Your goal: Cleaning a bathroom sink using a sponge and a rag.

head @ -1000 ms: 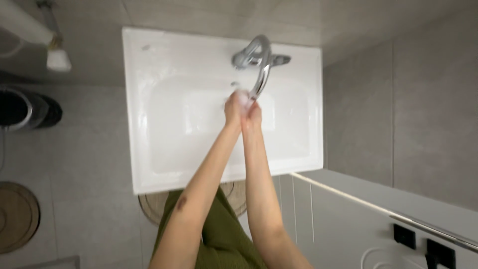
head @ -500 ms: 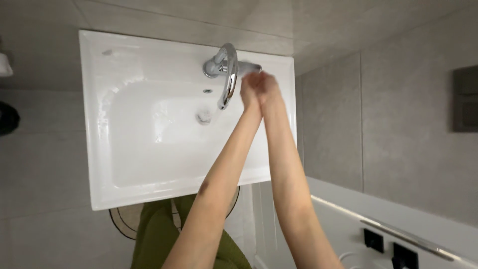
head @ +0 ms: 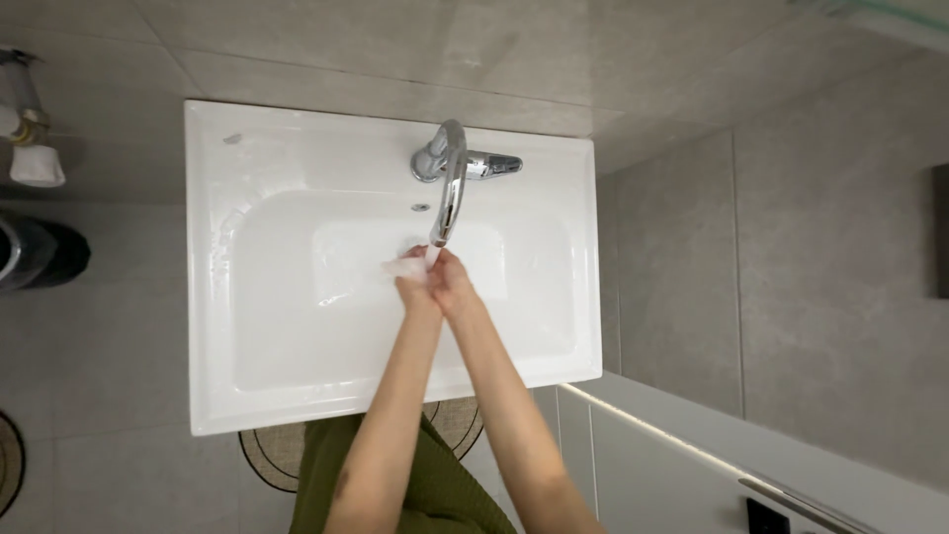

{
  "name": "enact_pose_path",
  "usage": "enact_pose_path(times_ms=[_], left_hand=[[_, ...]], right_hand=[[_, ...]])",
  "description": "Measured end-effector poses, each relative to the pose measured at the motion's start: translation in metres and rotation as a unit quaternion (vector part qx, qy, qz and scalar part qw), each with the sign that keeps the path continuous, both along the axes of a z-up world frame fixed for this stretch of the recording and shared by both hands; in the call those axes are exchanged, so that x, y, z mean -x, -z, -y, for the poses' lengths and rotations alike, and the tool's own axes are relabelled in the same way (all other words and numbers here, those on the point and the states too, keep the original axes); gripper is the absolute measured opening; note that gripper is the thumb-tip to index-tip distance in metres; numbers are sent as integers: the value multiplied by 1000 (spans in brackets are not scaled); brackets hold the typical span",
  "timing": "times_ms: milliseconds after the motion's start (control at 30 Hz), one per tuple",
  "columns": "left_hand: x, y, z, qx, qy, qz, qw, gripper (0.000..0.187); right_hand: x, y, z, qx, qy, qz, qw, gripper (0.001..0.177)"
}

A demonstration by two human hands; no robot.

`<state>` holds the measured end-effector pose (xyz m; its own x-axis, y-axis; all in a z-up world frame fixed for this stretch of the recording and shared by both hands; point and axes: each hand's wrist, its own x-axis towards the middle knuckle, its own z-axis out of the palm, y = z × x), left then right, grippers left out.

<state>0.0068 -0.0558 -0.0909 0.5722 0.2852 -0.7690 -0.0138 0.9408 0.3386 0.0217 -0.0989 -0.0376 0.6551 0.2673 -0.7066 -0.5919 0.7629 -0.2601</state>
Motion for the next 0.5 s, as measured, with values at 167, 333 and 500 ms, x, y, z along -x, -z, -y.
enact_pose_path(times_ms=[167,333,500], left_hand=[[-70,-48,74,198,3,113,974,28],[-144,-124,79,69,82,111,988,31],[-94,-56,72,-40,210,65,975,31]], right_hand=[[-66,-18,82,10,52,66,996,27],[-144,-110,93,105,57,145,982,25],[-115,-125,84,278,-88,130,948,42]])
